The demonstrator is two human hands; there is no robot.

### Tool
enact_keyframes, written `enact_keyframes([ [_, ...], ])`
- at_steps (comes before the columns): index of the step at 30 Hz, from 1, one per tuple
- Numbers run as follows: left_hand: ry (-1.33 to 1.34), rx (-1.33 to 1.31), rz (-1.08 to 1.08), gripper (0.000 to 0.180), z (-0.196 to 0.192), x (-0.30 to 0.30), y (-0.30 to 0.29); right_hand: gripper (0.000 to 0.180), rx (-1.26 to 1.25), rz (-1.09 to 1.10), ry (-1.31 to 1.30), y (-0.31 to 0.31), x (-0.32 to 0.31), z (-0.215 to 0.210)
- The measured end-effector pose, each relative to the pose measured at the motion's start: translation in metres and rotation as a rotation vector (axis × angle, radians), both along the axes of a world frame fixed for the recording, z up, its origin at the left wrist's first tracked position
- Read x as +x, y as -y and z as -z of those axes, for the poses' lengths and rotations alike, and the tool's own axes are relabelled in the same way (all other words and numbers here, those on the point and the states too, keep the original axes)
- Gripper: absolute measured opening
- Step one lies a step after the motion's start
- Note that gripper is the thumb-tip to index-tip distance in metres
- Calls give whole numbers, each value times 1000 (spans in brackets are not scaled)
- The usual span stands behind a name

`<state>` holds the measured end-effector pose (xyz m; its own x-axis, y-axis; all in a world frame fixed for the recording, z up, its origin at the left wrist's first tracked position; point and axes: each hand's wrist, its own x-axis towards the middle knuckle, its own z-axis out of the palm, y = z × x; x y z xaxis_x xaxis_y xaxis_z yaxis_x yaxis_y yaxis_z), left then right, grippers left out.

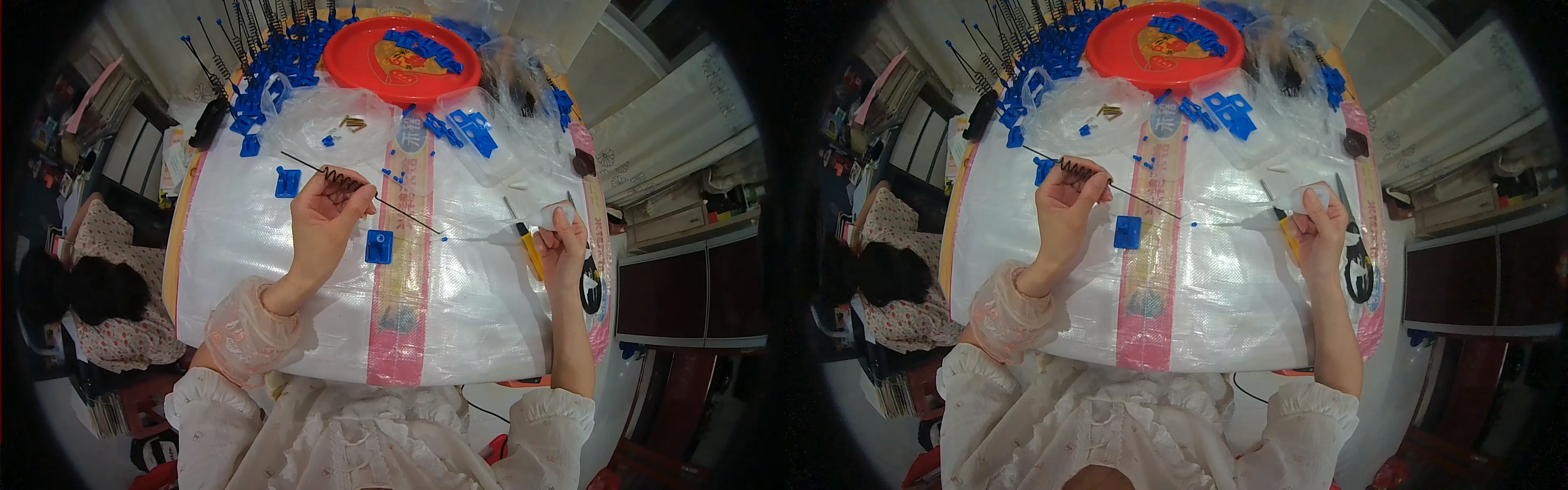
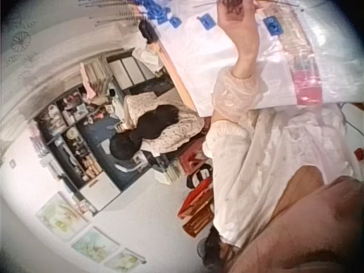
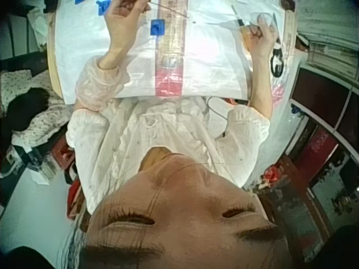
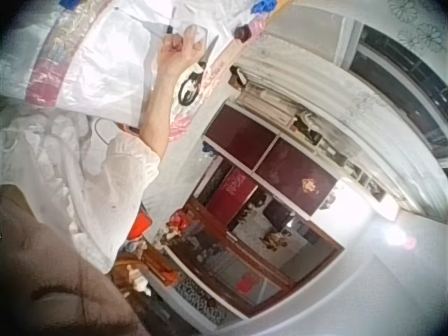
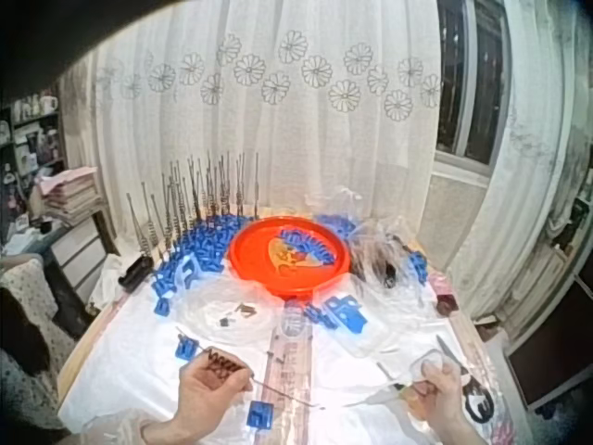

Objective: The recorder is assembling electrical components by threading wires through springs and attaching blue plastic connectors.

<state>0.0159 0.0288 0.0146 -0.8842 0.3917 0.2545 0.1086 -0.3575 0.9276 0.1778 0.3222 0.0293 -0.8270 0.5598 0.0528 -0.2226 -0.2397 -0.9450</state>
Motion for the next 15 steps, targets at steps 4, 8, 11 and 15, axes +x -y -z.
enact_keyframes([
  [4, 10, 10, 5, 13, 0, 0, 1, 20, 10, -12, -3, -1, 0, 1],
  [8, 9, 0, -2, 13, 0, -1, 0, 21, 11, -23, -11, -3, 0, 2],
  [11, 2, -9, -12, 8, -1, 0, 0, 20, 4, -24, -15, -3, 0, 3],
  [15, 5, -3, -7, 8, -1, 0, 0, 20, 3, -30, -1, -2, 0, 1],
])
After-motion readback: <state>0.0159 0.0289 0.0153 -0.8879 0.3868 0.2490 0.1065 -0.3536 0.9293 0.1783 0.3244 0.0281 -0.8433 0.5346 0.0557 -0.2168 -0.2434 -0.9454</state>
